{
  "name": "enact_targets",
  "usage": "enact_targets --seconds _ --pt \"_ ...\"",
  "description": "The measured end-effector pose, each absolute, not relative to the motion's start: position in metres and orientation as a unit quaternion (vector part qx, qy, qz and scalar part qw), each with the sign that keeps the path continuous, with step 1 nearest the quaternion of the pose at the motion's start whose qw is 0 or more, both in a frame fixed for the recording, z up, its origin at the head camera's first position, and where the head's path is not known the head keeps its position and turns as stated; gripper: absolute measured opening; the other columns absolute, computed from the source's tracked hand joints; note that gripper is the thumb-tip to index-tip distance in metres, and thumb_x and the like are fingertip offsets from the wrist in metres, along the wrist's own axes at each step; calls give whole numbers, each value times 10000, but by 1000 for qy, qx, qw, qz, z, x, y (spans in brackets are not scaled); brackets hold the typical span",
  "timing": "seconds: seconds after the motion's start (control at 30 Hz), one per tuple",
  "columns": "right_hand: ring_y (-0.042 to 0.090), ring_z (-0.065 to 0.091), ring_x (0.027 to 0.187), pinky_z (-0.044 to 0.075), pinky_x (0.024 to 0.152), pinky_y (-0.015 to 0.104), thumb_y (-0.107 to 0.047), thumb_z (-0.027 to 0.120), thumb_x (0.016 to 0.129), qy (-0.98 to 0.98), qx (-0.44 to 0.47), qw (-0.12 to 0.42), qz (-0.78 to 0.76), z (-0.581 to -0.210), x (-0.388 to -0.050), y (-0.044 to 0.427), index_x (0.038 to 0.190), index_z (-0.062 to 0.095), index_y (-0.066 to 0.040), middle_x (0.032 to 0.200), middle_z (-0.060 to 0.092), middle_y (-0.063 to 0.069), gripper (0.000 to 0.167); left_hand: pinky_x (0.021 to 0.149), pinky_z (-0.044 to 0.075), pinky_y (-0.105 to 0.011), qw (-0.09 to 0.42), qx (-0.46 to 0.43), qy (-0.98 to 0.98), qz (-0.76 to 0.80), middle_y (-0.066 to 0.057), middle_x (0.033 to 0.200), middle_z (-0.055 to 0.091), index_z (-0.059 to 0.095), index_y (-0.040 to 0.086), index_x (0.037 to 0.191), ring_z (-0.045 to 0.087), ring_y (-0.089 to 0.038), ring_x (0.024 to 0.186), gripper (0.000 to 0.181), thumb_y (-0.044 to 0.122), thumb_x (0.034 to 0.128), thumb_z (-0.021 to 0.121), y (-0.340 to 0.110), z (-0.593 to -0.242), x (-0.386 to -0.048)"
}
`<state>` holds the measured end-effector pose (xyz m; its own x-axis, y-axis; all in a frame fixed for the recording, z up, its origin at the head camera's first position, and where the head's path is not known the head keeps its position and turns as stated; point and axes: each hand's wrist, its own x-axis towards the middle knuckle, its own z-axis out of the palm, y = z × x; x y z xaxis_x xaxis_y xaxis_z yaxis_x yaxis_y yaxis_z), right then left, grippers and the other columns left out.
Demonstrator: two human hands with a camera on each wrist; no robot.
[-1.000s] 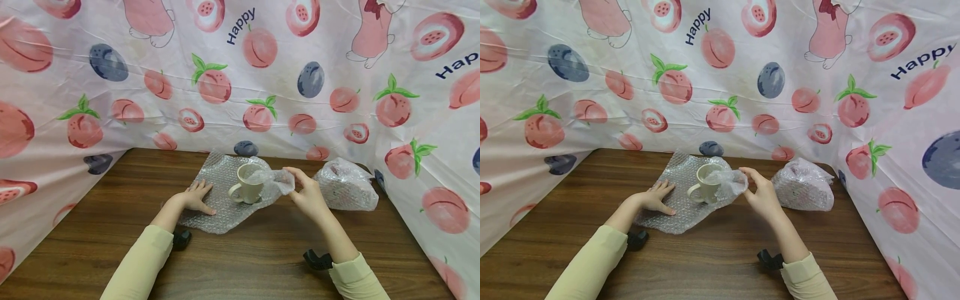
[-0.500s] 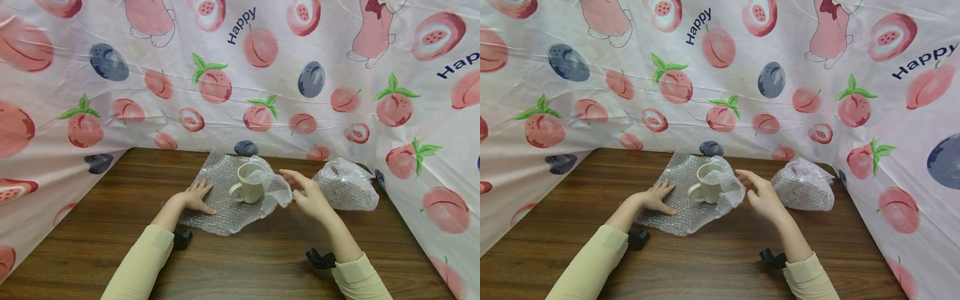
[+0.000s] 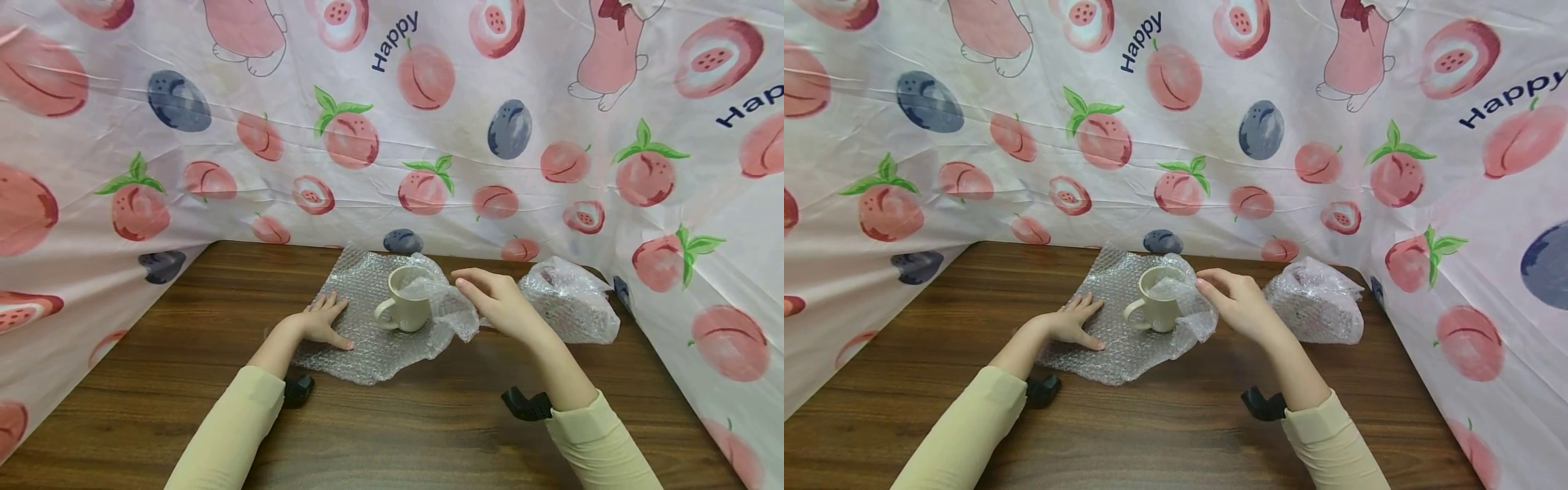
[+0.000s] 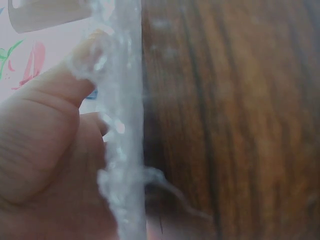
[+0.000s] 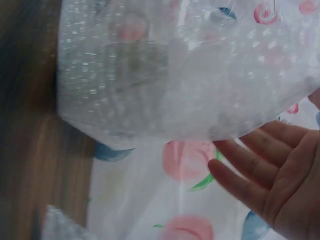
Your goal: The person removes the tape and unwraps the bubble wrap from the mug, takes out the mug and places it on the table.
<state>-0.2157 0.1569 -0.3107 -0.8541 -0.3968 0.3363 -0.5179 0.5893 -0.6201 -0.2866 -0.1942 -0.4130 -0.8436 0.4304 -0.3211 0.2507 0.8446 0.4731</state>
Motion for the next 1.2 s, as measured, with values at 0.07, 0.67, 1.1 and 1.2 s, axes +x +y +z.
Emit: enact_targets --seconds 0.07,0.67,1.1,1.2 --pt "196 621 990 492 833 442 -376 539 982 -897 254 69 355 -304 -215 153 1229 638 -94 1135 668 45 387 1081 0 -615 213 181 936 212 -287 1541 -63 119 -4 1524 -97 -473 1387 1073 470 797 751 -194 -413 -287" --pt "246 671 874 513 702 451 -178 724 866 -936 263 167 164 -303 -208 134 1198 666 -112 1040 704 79 344 1081 -4 -614 213 183 936 213 -282 1541 -76 108 0 1526 -99 -466 1390 1064 464 808 743 -194 -413 -285" --pt "220 588 592 435 490 389 -102 718 851 -922 229 270 157 -316 -213 142 1043 733 -147 911 722 44 198 1086 12 -610 210 175 942 196 -276 1546 -60 119 17 1530 -97 -463 1392 1070 481 798 745 -193 -414 -287" --pt "183 503 540 389 465 348 -83 708 853 -924 219 269 163 -316 -213 145 1050 732 -138 903 721 53 205 1084 16 -613 211 173 942 195 -279 1545 -60 119 17 1530 -94 -463 1393 1070 485 798 744 -193 -414 -287"
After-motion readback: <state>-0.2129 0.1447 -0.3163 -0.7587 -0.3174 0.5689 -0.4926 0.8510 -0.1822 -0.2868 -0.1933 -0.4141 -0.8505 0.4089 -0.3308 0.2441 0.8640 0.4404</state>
